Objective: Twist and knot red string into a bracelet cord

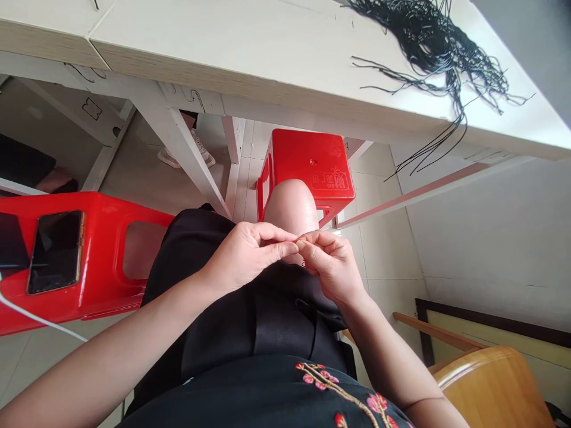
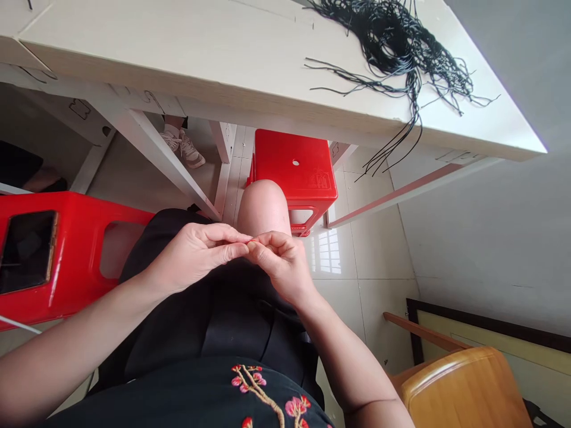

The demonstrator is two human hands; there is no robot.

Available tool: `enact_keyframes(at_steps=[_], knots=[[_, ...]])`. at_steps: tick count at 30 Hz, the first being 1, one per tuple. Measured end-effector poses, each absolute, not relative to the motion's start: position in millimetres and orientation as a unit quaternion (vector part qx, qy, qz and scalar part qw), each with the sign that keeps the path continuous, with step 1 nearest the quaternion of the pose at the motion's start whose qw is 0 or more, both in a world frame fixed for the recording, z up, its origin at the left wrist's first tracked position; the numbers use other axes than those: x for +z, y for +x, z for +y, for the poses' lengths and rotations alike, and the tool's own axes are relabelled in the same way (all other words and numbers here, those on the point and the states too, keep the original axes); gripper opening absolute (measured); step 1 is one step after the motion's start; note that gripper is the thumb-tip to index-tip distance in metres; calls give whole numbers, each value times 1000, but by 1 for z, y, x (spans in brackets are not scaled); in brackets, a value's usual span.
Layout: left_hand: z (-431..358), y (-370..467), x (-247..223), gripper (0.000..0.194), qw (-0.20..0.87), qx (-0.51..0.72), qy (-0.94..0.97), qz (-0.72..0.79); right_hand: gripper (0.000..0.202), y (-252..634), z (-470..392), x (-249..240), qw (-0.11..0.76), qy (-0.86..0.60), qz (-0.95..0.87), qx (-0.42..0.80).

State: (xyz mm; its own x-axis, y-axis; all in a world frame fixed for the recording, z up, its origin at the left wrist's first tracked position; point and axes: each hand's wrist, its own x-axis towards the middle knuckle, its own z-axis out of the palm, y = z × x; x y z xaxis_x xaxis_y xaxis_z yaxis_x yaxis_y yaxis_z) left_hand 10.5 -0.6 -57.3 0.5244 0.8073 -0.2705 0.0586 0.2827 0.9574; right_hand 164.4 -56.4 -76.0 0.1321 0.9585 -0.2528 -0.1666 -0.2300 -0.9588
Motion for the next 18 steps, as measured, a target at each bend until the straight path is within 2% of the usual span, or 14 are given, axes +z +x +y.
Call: enact_keyframes(at_steps=[9, 14, 18], knots=[[3, 11, -86, 7, 728, 245, 480, 424, 25, 160, -62, -95, 427, -629, -432, 486], [-7, 17, -94, 11, 599, 276, 596, 458, 24, 157, -67, -103, 385, -677, -483, 402], [-13, 24, -94, 18, 546, 315, 622, 465, 23, 158, -68, -102, 385, -686, -509, 348]])
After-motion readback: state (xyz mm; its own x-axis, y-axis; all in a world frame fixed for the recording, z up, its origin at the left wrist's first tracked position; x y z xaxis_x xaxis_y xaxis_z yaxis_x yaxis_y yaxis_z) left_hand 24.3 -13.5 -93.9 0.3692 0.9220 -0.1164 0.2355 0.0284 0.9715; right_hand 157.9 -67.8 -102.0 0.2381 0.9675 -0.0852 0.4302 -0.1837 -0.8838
